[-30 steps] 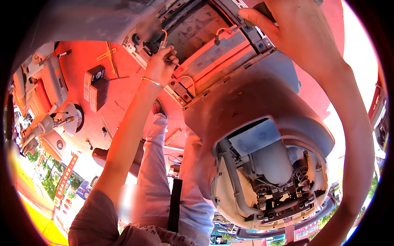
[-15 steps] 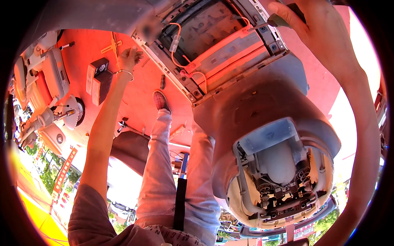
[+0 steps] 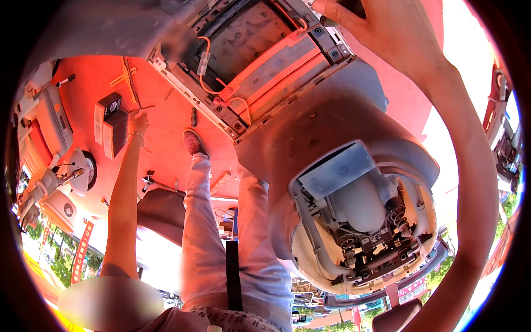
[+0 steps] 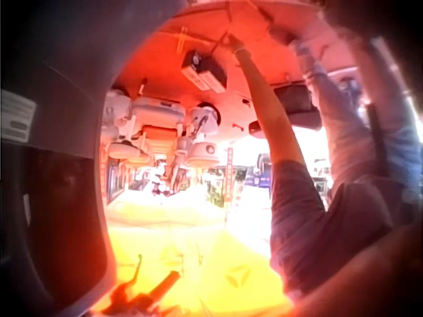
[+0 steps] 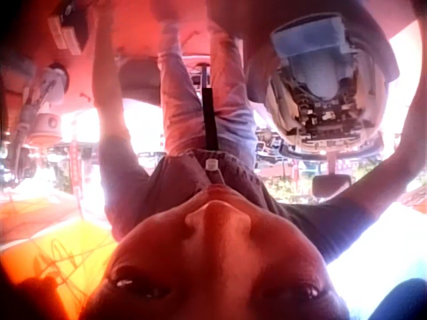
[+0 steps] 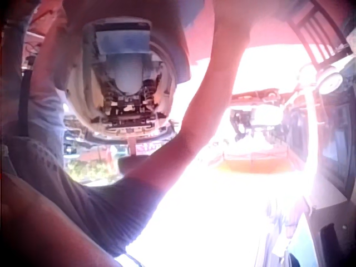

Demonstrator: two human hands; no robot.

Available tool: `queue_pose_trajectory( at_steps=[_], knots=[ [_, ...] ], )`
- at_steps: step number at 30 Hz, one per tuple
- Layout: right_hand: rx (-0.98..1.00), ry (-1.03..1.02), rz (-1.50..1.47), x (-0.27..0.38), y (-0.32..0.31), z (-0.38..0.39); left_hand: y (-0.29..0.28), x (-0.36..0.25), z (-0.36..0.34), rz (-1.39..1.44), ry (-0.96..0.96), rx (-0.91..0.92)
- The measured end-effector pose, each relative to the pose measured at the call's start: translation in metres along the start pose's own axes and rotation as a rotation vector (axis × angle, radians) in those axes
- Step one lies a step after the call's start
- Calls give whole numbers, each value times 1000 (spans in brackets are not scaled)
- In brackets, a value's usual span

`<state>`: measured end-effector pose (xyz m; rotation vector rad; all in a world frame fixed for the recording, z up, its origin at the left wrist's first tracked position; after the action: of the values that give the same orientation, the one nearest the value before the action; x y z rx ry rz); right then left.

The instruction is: The person uses a screwdriver to remove screws from the seat area of a scooter. They then lift the seat to access the internal components and disconnect a wire harness. The person continues to unscrew and remove a rectangular metal panel from the scooter's frame, placing it on the floor.

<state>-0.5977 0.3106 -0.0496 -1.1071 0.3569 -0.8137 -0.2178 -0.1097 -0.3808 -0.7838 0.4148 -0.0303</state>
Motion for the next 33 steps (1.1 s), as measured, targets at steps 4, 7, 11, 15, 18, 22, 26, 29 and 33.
queue_pose_trajectory(
  at_steps=[4, 7, 11, 15, 18, 22, 26, 29, 33],
  knots=[
    [-121, -35, -7, 4, 5, 0, 22, -47, 28, 102, 278, 37],
    [-75, -49, -83, 18, -8, 1, 44, -95, 65, 182, 399, 74],
    [-14, -209, -189, -5, 7, -6, 64, -148, 113, 274, 498, 132],
    [-143, -55, -92, -7, 6, -5, 80, -179, 136, 322, 495, 194],
    [-78, -74, -503, -10, 6, -7, 86, -186, 135, 301, 512, 198],
    [-167, 16, -215, 1, -10, -2, 88, -186, 131, 351, 493, 225],
    [-396, 28, -372, 2, -16, -10, 72, -179, 131, 267, 516, 140],
    [-533, -28, -510, -48, 8, -17, 104, -224, 128, 257, 620, 202],
    [250, 348, -1192, -26, 96, -93, 123, -183, 93, 495, 154, 314]
  ],
)
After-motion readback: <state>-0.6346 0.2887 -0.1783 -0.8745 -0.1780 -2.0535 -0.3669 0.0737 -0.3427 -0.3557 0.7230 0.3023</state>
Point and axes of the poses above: each hand's wrist, its own z-axis away from the middle knuckle, its own y-axis out of the palm, x = y × z, the point moved 6 cm from there along -z, towards the middle knuckle, and after that the axes turned 8 degrees about x, right-handed, at the moved point
